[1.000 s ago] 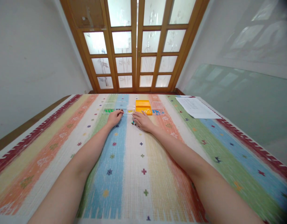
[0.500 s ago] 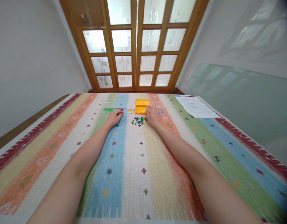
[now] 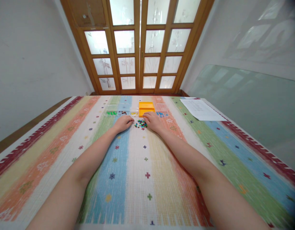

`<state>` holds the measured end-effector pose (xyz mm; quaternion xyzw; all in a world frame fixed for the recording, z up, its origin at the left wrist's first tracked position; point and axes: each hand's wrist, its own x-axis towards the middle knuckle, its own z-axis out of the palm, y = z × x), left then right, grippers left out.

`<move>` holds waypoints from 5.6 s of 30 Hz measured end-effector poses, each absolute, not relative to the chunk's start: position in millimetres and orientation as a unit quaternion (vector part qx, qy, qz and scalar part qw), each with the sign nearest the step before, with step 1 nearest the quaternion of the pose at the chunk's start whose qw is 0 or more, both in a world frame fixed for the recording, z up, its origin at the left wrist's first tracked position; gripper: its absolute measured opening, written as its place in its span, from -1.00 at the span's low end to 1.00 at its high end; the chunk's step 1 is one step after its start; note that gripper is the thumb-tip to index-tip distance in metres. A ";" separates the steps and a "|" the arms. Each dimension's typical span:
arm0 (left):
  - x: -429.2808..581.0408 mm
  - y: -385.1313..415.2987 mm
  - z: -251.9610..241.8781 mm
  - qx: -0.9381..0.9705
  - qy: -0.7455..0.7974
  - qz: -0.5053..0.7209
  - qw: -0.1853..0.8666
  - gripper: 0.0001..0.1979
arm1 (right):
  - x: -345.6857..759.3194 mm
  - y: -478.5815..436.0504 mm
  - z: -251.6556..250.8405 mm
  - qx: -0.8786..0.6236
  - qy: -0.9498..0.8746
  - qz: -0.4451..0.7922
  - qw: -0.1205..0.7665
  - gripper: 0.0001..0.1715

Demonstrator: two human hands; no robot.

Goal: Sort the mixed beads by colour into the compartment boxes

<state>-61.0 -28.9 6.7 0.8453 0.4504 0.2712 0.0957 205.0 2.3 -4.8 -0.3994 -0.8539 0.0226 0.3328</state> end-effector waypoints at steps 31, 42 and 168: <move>-50.8 -31.1 5.9 0.898 0.364 0.227 0.098 -0.77 | 194.0 -1.0 -9.0 -0.297 -0.879 0.123 0.353 -0.62; -47.3 -37.1 9.3 0.905 0.333 0.238 0.113 -0.71 | 192.6 -0.6 -8.9 -0.305 -0.886 0.104 0.334 -0.62; -62.1 -32.8 10.5 0.900 0.388 0.194 0.044 -0.69 | 192.1 -1.6 -8.2 -0.326 -0.887 0.118 0.304 -0.63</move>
